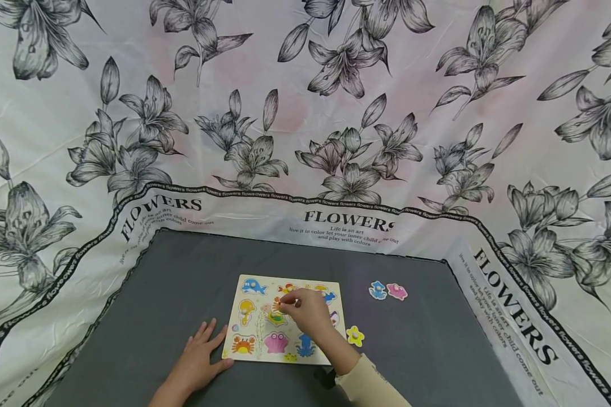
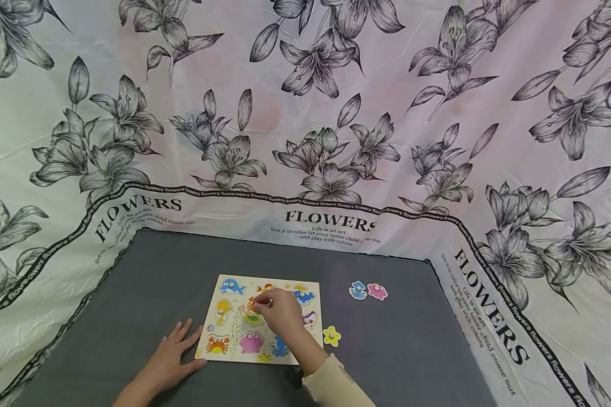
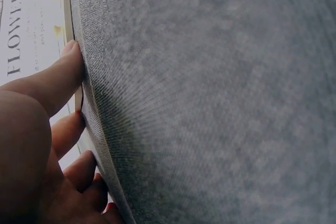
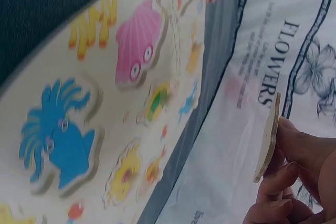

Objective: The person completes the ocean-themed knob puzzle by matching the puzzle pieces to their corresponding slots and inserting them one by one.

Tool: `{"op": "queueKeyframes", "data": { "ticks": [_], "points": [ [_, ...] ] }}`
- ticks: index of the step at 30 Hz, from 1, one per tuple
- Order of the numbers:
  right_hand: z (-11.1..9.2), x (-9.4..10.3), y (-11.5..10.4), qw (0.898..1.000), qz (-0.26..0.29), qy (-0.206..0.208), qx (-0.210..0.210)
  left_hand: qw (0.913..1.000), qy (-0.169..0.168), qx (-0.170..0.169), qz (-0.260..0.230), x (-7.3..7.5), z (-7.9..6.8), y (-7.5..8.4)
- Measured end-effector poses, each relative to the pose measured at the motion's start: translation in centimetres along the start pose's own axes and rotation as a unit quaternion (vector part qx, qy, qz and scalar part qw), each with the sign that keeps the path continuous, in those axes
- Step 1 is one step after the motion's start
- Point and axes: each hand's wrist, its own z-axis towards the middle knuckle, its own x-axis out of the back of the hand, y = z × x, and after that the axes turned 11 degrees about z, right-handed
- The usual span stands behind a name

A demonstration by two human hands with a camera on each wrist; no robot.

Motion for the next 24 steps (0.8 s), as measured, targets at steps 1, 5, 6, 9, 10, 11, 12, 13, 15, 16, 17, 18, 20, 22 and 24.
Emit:
{"op": "queueKeyframes", "data": {
  "ticks": [1, 5, 6, 9, 10, 11, 12, 13, 15, 16, 17, 18, 20, 22, 24],
  "points": [
    [-0.1, -0.2, -0.1, 1.0, -0.002, -0.003, 0.002, 1.0, 0.001, 0.0, 0.002, -0.1, 0.0, 0.0],
    [-0.9, -0.3, -0.4, 1.0, -0.008, -0.004, -0.001, 0.9999, 0.005, -0.007, 0.006, -0.4, 0.1, 0.7],
    [-1.0, -0.3, -0.4, 1.0, -0.011, -0.002, 0.0, 0.9999, 0.007, -0.013, 0.003, -0.5, 0.2, 0.9],
    [-1.4, -0.3, -0.4, 1.0, -0.009, -0.004, 0.007, 0.9996, 0.007, -0.027, -0.009, -0.6, 0.5, 1.5],
    [-1.4, -0.4, -0.5, 1.0, -0.006, -0.009, 0.014, 0.9995, 0.007, -0.028, -0.011, -0.6, 0.5, 1.6],
    [-1.4, -0.6, -0.6, 1.0, -0.002, -0.014, 0.02, 0.9995, 0.009, -0.028, -0.012, -0.6, 0.5, 1.6],
    [-1.4, -0.8, -0.7, 0.999, 0.004, -0.02, 0.028, 0.9996, 0.009, -0.025, -0.012, -0.5, 0.5, 1.6],
    [-1.3, -1.1, -0.9, 0.999, 0.009, -0.028, 0.033, 0.9997, 0.009, -0.021, -0.009, -0.5, 0.4, 1.5],
    [-1.2, -1.8, -1.2, 0.998, 0.017, -0.043, 0.043, 0.9998, 0.012, -0.014, -0.004, -0.3, 0.3, 1.3],
    [-1.2, -2.2, -1.3, 0.998, 0.02, -0.05, 0.045, 0.9998, 0.012, -0.012, -0.003, -0.2, 0.2, 1.1],
    [-1.2, -2.6, -1.5, 0.997, 0.022, -0.056, 0.046, 0.9999, 0.013, -0.01, -0.002, -0.2, 0.2, 1.0],
    [-1.2, -3.0, -1.6, 0.997, 0.024, -0.063, 0.045, 0.9999, 0.013, -0.01, -0.002, -0.1, 0.1, 0.9],
    [-1.2, -3.8, -1.8, 0.996, 0.025, -0.077, 0.04, 0.9998, 0.015, -0.012, -0.001, 0.0, 0.0, 0.6],
    [-1.3, -4.6, -1.8, 0.995, 0.031, -0.092, 0.033, 0.9998, 0.015, -0.011, 0.001, 0.0, -0.2, 0.4],
    [-1.3, -5.4, -1.9, 0.994, 0.03, -0.104, 0.031, 0.9998, 0.016, -0.01, 0.004, 0.0, -0.3, 0.2]
  ]
}}
